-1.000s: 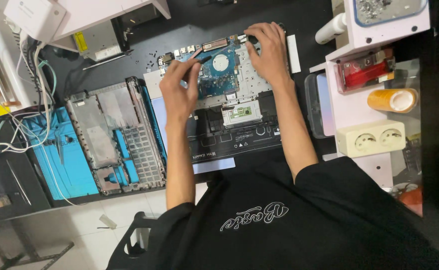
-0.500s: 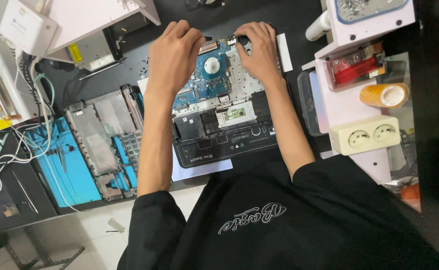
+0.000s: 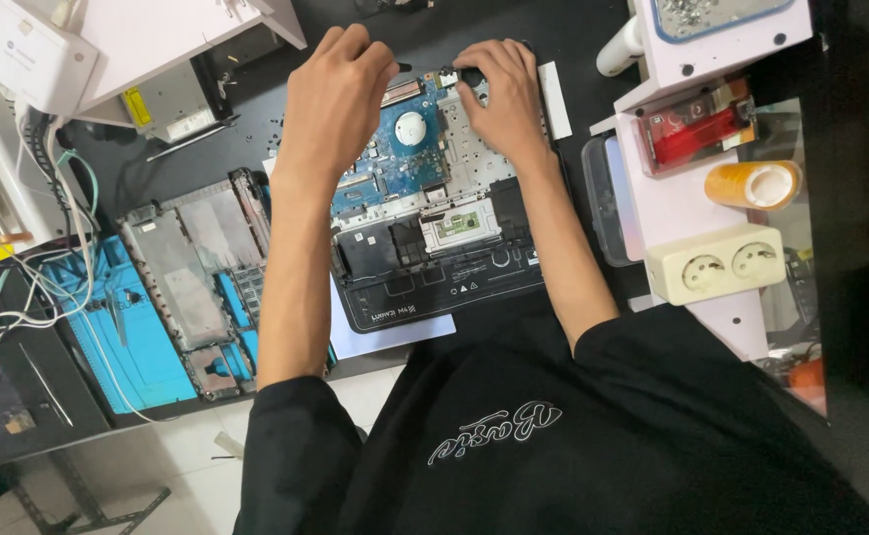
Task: The person uses a screwdriver to remove screws from the bottom cover of a laptop. They lift off the cover, then proceed to unscrew and remove the cooling fan and heatsink assembly from the internal motherboard.
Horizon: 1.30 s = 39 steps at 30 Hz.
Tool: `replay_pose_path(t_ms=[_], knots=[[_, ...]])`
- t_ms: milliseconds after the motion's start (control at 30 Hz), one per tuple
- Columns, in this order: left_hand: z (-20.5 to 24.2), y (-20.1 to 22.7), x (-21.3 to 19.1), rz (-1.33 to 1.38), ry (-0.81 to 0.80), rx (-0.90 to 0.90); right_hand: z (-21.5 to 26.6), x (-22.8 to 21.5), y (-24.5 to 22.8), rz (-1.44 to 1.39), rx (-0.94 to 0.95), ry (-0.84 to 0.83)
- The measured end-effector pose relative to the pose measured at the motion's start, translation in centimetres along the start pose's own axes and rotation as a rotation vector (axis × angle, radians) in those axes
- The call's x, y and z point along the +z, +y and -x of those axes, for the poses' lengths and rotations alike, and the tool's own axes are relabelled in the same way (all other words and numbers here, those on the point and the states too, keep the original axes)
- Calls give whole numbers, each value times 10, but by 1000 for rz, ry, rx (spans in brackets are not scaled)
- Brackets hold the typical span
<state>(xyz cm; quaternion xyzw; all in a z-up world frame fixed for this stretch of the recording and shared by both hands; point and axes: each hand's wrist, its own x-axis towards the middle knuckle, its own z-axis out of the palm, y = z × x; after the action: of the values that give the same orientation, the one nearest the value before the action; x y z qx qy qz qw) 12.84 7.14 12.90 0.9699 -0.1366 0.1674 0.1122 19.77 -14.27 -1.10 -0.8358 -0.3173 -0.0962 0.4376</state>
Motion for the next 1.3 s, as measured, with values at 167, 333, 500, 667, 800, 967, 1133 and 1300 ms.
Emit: replay_pose_path(t_ms=[167, 333, 500, 667, 800, 967, 1133, 1300], knots=[[-3, -1, -1, -22, -7, 28, 0, -1, -1, 7, 3, 4], [-11, 2, -3, -39, -31, 66, 0, 0, 0, 12, -8, 12], [-22, 7, -2, -120, -30, 166, 1, 2, 4, 17, -29, 17], [-34, 17, 3, -253, -12, 295, 2, 5, 7, -11, -16, 5], [-40, 23, 4, -232, -46, 324, 1, 3, 4, -15, 11, -14], [-43, 27, 4, -319, -18, 347, 2, 4, 4, 24, 3, -19], [-46, 27, 6, -317, -40, 339, 2, 4, 6, -9, 5, -21], [-46, 26, 5, -242, -33, 319, 1, 3, 6, 3, 4, -25]])
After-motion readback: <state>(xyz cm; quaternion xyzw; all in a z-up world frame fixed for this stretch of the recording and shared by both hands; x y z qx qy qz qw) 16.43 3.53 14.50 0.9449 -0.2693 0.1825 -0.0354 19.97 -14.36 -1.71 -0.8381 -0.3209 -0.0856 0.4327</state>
